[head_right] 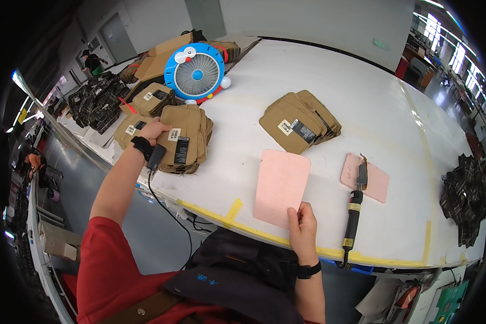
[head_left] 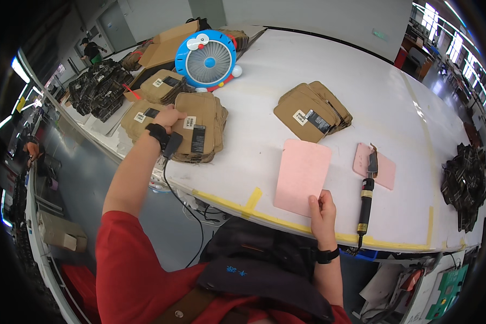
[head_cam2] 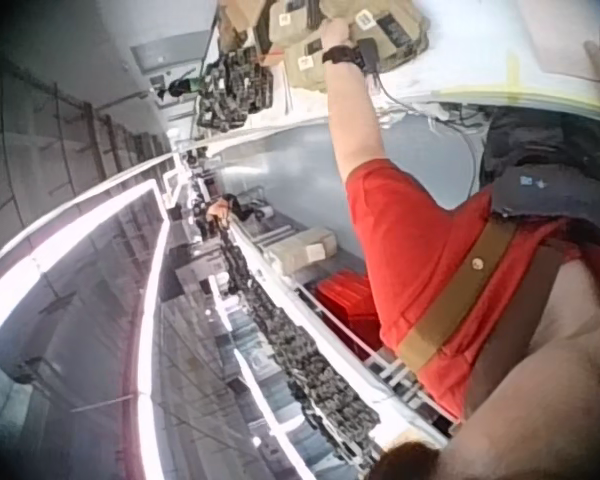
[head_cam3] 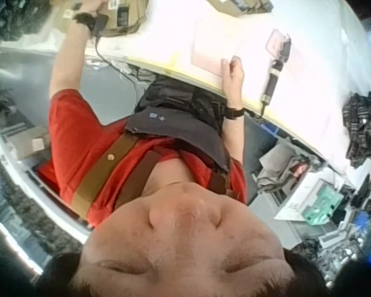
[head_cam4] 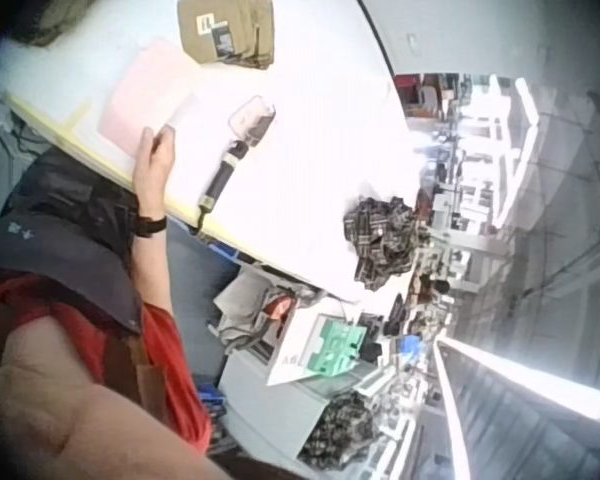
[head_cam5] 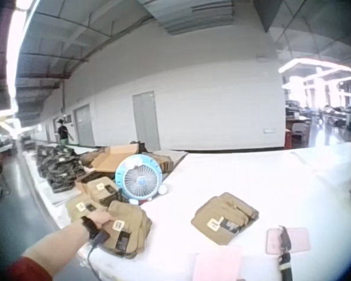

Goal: Apply adhesive or heat seal a small leather pouch or fabric component using a handheld tool.

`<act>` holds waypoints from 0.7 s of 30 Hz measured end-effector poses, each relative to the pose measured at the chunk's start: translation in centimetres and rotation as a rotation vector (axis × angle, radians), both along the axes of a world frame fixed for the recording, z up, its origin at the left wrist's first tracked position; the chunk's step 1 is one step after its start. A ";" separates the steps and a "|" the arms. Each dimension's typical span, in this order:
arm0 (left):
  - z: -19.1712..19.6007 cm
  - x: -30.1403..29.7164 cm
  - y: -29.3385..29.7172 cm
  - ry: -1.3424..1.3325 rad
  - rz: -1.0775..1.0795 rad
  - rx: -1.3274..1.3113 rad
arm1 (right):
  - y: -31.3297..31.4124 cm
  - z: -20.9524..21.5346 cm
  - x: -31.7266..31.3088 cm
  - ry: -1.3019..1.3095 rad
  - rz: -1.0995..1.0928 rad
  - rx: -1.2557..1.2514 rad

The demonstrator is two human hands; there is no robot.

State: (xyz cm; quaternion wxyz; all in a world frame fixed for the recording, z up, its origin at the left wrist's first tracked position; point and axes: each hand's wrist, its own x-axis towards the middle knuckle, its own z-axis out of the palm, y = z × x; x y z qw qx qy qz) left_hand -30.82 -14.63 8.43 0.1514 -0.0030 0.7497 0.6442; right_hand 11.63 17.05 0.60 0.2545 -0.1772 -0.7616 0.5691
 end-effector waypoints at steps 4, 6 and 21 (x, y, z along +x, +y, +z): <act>2.9 -0.6 -0.9 0.097 -0.222 -0.333 | 0.1 0.0 -0.1 0.002 0.008 0.020; 3.1 -0.4 0.0 0.348 -0.282 -1.004 | 0.0 -0.5 -0.3 0.021 0.005 -0.013; -3.1 12.9 24.6 1.090 -1.050 -0.627 | 0.0 -1.0 -0.9 0.111 -0.214 -0.071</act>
